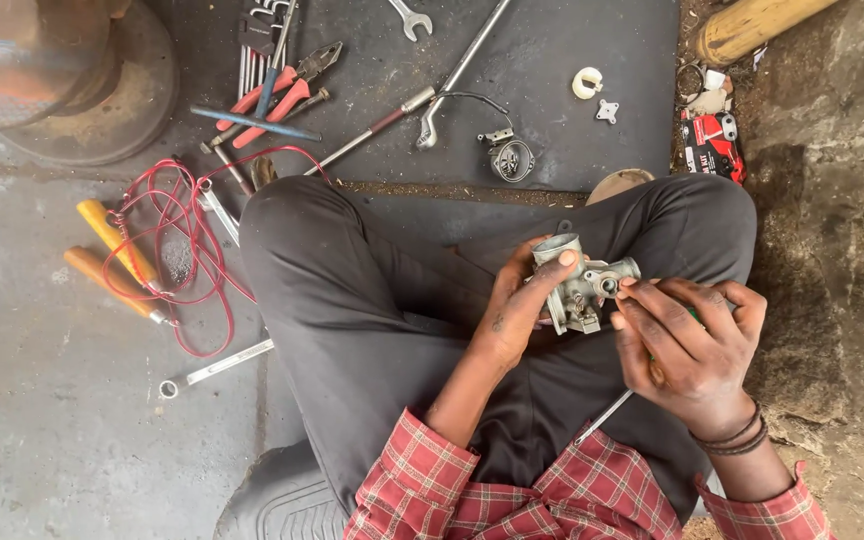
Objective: Disassembling and inspecting the components of a motorcycle carburetor.
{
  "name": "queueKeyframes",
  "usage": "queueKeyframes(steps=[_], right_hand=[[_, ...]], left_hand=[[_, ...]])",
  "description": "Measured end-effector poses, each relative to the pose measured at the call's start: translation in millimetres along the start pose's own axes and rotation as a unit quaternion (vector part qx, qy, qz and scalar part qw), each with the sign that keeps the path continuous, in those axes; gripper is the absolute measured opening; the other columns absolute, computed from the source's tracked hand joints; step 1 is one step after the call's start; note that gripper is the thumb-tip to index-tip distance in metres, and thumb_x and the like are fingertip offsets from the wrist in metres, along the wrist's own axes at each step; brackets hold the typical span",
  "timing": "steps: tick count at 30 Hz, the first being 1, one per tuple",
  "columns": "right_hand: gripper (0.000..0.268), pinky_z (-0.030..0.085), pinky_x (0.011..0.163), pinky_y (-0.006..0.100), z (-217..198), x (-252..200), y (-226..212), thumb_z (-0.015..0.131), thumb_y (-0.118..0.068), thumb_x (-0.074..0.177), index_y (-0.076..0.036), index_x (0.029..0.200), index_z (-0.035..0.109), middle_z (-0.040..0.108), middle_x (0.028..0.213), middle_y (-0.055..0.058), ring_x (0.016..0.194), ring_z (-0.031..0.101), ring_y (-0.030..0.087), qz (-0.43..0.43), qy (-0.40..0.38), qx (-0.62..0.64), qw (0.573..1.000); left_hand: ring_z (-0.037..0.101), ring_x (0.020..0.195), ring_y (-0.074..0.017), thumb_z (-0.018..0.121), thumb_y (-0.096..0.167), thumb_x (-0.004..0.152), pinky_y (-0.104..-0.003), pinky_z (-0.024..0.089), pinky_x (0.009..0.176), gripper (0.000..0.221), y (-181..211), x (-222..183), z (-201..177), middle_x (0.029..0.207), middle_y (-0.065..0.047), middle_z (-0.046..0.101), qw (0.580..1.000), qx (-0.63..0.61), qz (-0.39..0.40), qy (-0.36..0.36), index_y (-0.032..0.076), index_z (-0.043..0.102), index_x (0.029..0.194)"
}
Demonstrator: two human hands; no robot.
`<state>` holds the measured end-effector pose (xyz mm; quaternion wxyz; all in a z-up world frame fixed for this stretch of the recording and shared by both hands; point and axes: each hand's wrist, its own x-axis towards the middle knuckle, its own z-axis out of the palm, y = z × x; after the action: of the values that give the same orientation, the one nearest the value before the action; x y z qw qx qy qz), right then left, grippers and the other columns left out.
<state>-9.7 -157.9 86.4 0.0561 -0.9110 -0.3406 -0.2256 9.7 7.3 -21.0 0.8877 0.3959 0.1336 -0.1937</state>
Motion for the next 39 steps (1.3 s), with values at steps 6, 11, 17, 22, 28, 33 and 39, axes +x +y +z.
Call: queueKeyframes(steps=[6, 11, 17, 22, 28, 33, 39], right_hand=[[0.015, 0.038, 0.095, 0.042, 8.7, -4.7, -5.3, 0.086, -0.015, 0.091, -0.011, 0.1, 0.075, 0.072, 0.11, -0.003, 0.099, 0.069, 0.018, 0.049, -0.002, -0.013, 0.999], [0.025, 0.041, 0.094, 0.04, 11.5, -6.5, -8.2, 0.087, -0.014, 0.093, -0.006, 0.112, 0.074, 0.069, 0.112, 0.002, 0.097, 0.066, 0.019, 0.09, -0.011, 0.015, 0.996], [0.031, 0.044, 0.09, 0.038, 7.4, 6.0, -8.3, 0.085, -0.014, 0.088, -0.011, 0.116, 0.074, 0.067, 0.111, 0.003, 0.099, 0.064, 0.022, 0.131, -0.052, 0.084, 0.986], [0.033, 0.044, 0.089, 0.038, 9.1, 4.6, -7.2, 0.087, -0.018, 0.086, -0.011, 0.116, 0.074, 0.068, 0.114, 0.005, 0.1, 0.064, 0.022, 0.153, -0.057, 0.093, 0.982], [0.031, 0.045, 0.09, 0.037, 6.4, 7.6, -7.8, 0.085, -0.015, 0.089, -0.011, 0.118, 0.074, 0.069, 0.114, 0.003, 0.101, 0.065, 0.021, 0.16, -0.073, 0.085, 0.981], [0.03, 0.047, 0.09, 0.038, 5.6, 10.9, -10.4, 0.085, -0.013, 0.09, -0.011, 0.118, 0.074, 0.069, 0.114, 0.004, 0.101, 0.065, 0.022, 0.159, -0.08, 0.076, 0.981], [0.029, 0.053, 0.086, 0.037, 6.5, 15.6, -13.6, 0.086, -0.011, 0.09, -0.009, 0.116, 0.073, 0.068, 0.113, 0.007, 0.1, 0.066, 0.024, 0.176, -0.078, 0.084, 0.978]], left_hand=[[0.066, 0.118, -0.0167, 0.077, 0.043, 0.087, -0.029, 0.055, 0.098, 0.08, -6.9, 2.6, -0.5, 0.129, -0.011, 0.067, 1.0, 0.005, 0.022, -0.006, 0.0, 0.046, 0.148], [0.063, 0.121, -0.0202, 0.082, 0.007, 0.082, -0.035, 0.053, 0.104, 0.084, -21.4, 7.8, -4.6, 0.135, -0.013, 0.062, 0.992, -0.104, 0.045, -0.058, 0.0, 0.037, 0.152], [0.062, 0.122, -0.0206, 0.079, 0.0, 0.083, -0.035, 0.053, 0.104, 0.083, -28.5, 10.9, -8.2, 0.137, -0.013, 0.06, 0.992, -0.104, 0.058, -0.052, -0.004, 0.037, 0.154], [0.062, 0.124, -0.0203, 0.079, 0.002, 0.084, -0.035, 0.052, 0.106, 0.083, -27.3, 11.3, -7.3, 0.137, -0.014, 0.06, 0.992, -0.096, 0.064, -0.056, -0.003, 0.035, 0.155], [0.062, 0.122, -0.0223, 0.079, 0.003, 0.084, -0.036, 0.053, 0.104, 0.084, -23.6, 8.8, -6.0, 0.137, -0.015, 0.06, 0.993, -0.099, 0.051, -0.05, -0.004, 0.035, 0.155], [0.062, 0.122, -0.0222, 0.079, 0.004, 0.083, -0.036, 0.053, 0.104, 0.086, -20.5, 8.8, -5.6, 0.136, -0.015, 0.06, 0.993, -0.107, 0.038, -0.045, -0.004, 0.033, 0.156], [0.063, 0.121, -0.0227, 0.078, 0.005, 0.083, -0.037, 0.053, 0.104, 0.087, -17.9, 8.5, -5.5, 0.137, -0.015, 0.06, 0.993, -0.112, 0.028, -0.038, -0.003, 0.031, 0.156]])
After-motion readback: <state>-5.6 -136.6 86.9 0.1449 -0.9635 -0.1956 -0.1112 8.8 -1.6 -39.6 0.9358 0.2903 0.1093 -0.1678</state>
